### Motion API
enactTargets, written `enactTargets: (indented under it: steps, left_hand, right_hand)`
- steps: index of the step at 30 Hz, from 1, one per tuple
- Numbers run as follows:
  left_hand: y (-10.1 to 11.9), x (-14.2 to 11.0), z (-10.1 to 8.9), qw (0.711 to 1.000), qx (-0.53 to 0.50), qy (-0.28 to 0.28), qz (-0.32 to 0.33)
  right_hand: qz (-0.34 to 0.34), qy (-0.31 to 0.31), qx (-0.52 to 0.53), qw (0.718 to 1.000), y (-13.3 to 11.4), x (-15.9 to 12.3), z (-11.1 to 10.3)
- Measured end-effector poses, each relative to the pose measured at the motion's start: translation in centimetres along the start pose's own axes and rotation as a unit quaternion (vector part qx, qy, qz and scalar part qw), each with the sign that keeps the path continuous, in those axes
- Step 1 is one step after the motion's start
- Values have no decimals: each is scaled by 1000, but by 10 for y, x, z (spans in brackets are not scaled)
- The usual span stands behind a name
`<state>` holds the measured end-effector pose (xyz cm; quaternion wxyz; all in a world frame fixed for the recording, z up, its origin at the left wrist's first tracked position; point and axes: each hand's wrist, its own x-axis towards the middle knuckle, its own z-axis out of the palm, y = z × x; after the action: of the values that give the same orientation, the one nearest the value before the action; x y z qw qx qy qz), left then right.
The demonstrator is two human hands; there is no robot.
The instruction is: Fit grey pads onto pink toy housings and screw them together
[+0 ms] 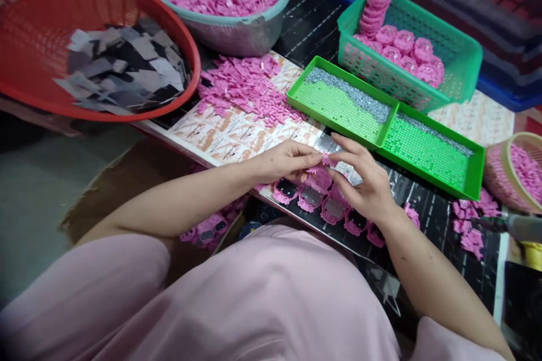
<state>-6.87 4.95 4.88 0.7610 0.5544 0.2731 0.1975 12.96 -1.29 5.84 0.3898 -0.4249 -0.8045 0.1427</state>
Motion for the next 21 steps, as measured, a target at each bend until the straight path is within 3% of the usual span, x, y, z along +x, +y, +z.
enactTargets:
  steps: [4,8,11,15,21]
  left_hand:
    - [1,8,8,998,36,-18,38]
    - [3,13,13,998,14,-59,-6]
    - [4,16,19,994,-37,-95,-42]
    - [4,21,28,981,-87,-146,-96]
    - [3,25,35,964,-177,-151,-127]
  right_hand:
    - [-16,10,-118,993,-13,-8,-24]
    - [16,-22,-89,996,-14,-10,-42]
    - [-16,-61,-22,998,-9,-10,-48]
    - [-39,-32,56,997,-6,-11,-50]
    - [13,-74,61,995,-11,-19,-53]
